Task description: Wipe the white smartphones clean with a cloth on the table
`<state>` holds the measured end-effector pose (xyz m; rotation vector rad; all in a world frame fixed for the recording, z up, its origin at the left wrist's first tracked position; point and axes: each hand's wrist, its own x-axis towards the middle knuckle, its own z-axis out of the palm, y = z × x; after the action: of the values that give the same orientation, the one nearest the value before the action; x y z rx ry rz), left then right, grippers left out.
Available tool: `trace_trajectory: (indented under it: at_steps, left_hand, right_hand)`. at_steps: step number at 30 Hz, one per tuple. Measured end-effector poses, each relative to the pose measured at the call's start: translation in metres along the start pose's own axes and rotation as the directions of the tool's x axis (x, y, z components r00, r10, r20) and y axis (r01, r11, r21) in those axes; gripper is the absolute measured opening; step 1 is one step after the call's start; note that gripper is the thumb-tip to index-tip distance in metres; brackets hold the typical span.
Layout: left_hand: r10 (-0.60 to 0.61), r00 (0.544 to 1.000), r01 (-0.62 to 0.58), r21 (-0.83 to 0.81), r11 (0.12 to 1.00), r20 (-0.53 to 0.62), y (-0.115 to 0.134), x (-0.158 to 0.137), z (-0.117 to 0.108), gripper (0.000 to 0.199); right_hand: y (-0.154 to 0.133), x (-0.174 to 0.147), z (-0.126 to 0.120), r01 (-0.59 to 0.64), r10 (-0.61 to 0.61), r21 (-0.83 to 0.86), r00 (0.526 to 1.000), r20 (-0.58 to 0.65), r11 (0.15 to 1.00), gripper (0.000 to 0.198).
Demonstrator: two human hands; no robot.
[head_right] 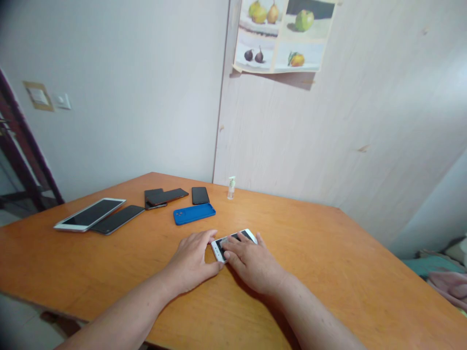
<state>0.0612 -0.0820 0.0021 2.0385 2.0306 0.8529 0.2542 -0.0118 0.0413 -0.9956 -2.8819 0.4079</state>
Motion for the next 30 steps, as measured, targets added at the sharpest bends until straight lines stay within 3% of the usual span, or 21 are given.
trace_trajectory:
  at_steps: [2, 4, 5, 7, 10, 12, 15, 17, 23, 28, 30]
  left_hand:
    - [0.011, 1.000, -0.011, 0.003, 1.000, -0.011, -0.001, 0.000, 0.001, 0.068]
    - [0.016, 1.000, -0.016, 0.005, 1.000, -0.015, -0.001, 0.000, 0.002, 0.070]
    - [0.016, 1.000, -0.016, 0.006, 1.000, -0.017, -0.001, 0.000, 0.003, 0.070]
    - [0.013, 1.000, -0.013, 0.005, 1.000, -0.023, -0.002, 0.000, 0.004, 0.068]
    - [0.014, 0.999, -0.014, 0.003, 1.000, -0.036, -0.003, 0.000, 0.005, 0.064]
    - [0.017, 0.999, -0.017, 0.005, 1.000, -0.037, -0.003, 0.000, 0.005, 0.065]
    - [0.010, 1.000, -0.010, 0.002, 1.000, -0.027, -0.004, 0.000, 0.006, 0.070]
    - [0.001, 1.000, -0.001, -0.006, 1.000, -0.021, -0.004, 0.001, 0.006, 0.072]
    - [-0.004, 0.999, 0.003, -0.019, 1.000, -0.042, -0.008, 0.004, 0.006, 0.064]
    - [-0.027, 0.999, 0.027, -0.020, 0.999, -0.031, -0.015, 0.006, 0.009, 0.066]
    - [-0.044, 0.999, 0.043, -0.005, 0.999, -0.018, -0.016, 0.009, 0.009, 0.065]
  right_hand:
    - [0.013, 0.004, 0.002, -0.186, 0.182, -0.065, 0.981, -0.065, 0.980, 0.050]
    - [0.018, 0.005, 0.003, -0.281, 0.269, -0.104, 0.957, -0.110, 0.954, 0.051]
    - [0.017, 0.004, 0.003, -0.259, 0.249, -0.103, 0.963, -0.105, 0.960, 0.051]
    - [0.007, 0.002, 0.002, -0.105, 0.102, -0.058, 0.993, -0.051, 0.993, 0.049]
    - [-0.007, 0.000, 0.002, 0.107, -0.107, 0.024, 0.994, 0.008, 0.994, 0.047]
    - [-0.003, 0.003, 0.003, 0.066, -0.066, 0.023, 0.998, -0.001, 0.998, 0.047]
    - [0.017, 0.009, 0.006, -0.171, 0.168, -0.038, 0.983, -0.071, 0.985, 0.049]
    - [0.024, 0.011, 0.007, -0.245, 0.237, -0.066, 0.965, -0.112, 0.967, 0.049]
    - [-0.001, 0.010, 0.007, 0.066, -0.066, -0.005, 0.995, -0.077, 0.998, 0.044]
    - [0.017, 0.014, 0.008, -0.151, 0.144, -0.026, 0.975, -0.166, 0.988, 0.045]
    - [0.028, 0.014, 0.009, -0.185, 0.179, -0.018, 0.965, -0.193, 0.982, 0.046]
